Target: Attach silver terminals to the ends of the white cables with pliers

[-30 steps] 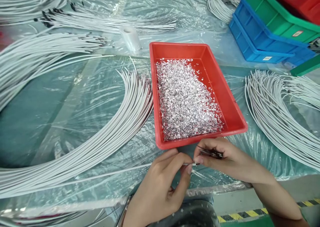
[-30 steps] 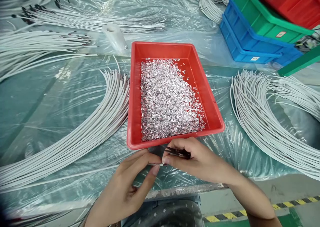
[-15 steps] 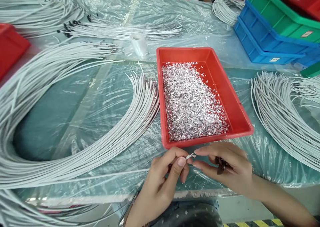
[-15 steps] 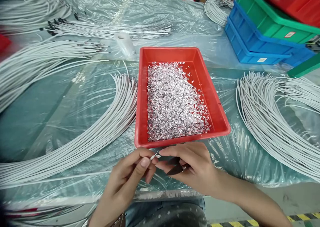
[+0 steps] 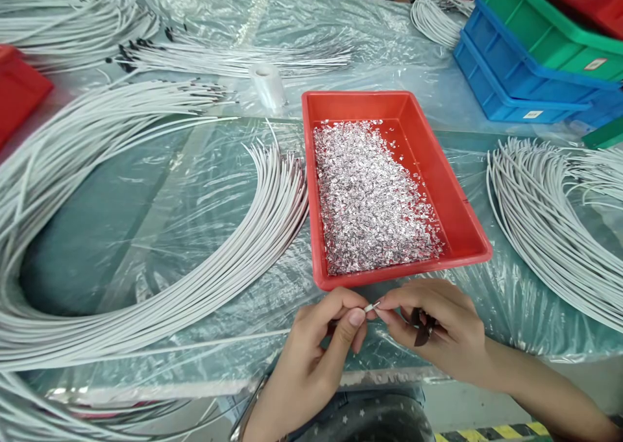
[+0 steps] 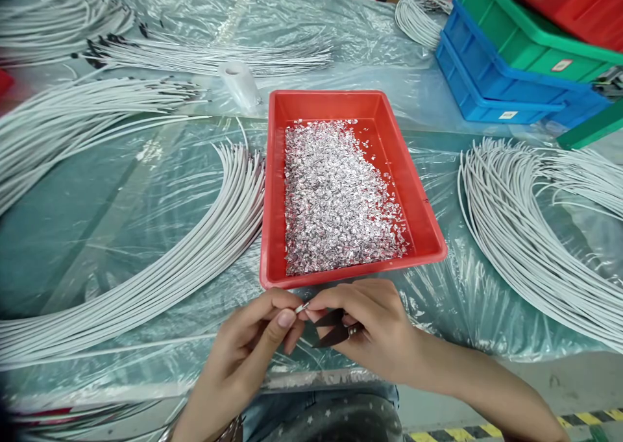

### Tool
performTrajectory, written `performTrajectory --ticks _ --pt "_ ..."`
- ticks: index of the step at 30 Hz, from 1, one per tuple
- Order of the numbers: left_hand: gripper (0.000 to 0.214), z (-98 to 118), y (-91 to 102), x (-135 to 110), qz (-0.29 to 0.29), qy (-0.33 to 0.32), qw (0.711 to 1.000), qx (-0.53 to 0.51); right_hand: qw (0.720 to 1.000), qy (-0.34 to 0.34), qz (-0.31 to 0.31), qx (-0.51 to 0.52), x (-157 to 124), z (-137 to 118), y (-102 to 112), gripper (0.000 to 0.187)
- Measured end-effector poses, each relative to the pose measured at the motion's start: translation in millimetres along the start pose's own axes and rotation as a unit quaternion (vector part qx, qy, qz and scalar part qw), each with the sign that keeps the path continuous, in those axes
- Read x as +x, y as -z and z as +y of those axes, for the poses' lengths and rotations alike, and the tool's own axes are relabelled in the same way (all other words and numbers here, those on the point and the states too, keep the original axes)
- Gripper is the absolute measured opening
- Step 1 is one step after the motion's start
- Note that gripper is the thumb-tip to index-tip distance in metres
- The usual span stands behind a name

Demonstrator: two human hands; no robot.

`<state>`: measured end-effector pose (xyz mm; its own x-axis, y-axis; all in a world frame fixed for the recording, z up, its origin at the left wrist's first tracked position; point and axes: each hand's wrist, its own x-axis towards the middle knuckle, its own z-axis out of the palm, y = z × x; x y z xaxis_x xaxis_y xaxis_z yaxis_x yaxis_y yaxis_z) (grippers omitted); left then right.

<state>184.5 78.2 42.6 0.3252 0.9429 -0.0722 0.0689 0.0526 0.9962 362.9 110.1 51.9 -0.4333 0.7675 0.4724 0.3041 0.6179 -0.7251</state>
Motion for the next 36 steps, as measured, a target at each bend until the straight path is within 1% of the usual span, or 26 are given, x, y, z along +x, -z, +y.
performTrajectory --ticks 10,16,22,26,28,32,34,36 --pt "0.020 -2.0 -0.2 0.0 0.010 -0.005 1.000 0.019 1.000 -0.001 -0.015 0.008 2.5 -2.2 2.4 0.008" --pt "0.016 -3.6 -1.2 0.4 0.029 -0.036 0.998 0.044 1.000 -0.002 -0.022 0.006 2.3 -1.9 3.2 0.008" --pt "0.012 -7.4 -2.5 0.6 0.050 -0.049 0.997 0.037 1.000 0.006 -0.023 0.016 1.1 -0.9 3.9 0.010" --pt "0.012 -6.4 -1.8 1.6 0.064 -0.053 0.996 0.034 0.999 0.001 -0.034 -0.008 -0.1 -2.5 5.3 0.009" --pt "0.013 -5.6 -1.1 1.5 0.061 -0.053 0.996 0.037 0.999 -0.004 -0.033 -0.017 0.0 -3.6 6.6 0.009" --pt "0.015 -3.4 -0.2 0.5 0.052 -0.053 0.997 0.028 0.999 -0.030 -0.005 -0.020 1.3 -3.9 12.5 0.011" --pt "0.017 -2.2 0.0 0.1 0.051 -0.058 0.997 0.020 0.997 -0.048 0.039 -0.052 1.6 -2.4 17.6 0.014" --pt "0.018 -1.7 0.1 -0.2 0.049 -0.061 0.997 0.011 0.987 -0.067 0.102 -0.104 1.1 0.5 23.3 0.014"
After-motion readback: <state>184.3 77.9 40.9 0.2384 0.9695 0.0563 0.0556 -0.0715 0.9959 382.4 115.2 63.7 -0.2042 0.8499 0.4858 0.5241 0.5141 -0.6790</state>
